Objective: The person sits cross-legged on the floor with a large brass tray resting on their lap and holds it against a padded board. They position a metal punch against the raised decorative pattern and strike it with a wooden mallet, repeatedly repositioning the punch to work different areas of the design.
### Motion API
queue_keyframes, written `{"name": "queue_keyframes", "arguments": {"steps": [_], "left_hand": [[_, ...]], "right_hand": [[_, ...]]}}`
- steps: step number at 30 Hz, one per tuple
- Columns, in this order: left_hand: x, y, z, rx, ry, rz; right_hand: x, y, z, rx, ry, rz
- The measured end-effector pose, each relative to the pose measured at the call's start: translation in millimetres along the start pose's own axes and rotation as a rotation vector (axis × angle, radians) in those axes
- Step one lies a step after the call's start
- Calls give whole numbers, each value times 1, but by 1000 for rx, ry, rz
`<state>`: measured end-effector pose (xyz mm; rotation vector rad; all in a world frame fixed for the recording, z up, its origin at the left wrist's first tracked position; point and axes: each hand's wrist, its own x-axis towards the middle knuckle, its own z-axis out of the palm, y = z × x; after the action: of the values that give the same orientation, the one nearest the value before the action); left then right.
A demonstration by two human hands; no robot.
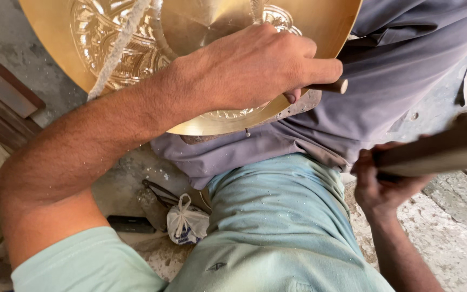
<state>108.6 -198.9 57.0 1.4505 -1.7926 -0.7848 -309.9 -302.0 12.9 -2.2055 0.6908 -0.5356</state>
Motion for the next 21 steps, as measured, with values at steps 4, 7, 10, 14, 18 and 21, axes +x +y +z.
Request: {"name": "queue_keyframes", "arguments": {"steps": [4,7,10,14,18,21], "left_hand": [[-2,0,-3,-11,5,20],[-3,0,-4,-45,-1,19],[-3,1,-2,-5,-4,20],[-1,1,1,44,-30,13],[2,2,5,111,-47,21],[2,2,6,155,-41,29]], "right_hand": [[22,-16,-9,124,10,138],[35,-33,-9,-475,-150,-35],[32,-41,4,18,-14,116],[17,-31,10,-539,-184,9],[3,-17,17,-98,38,54],[1,-16,19,-187,-47,102]]}}
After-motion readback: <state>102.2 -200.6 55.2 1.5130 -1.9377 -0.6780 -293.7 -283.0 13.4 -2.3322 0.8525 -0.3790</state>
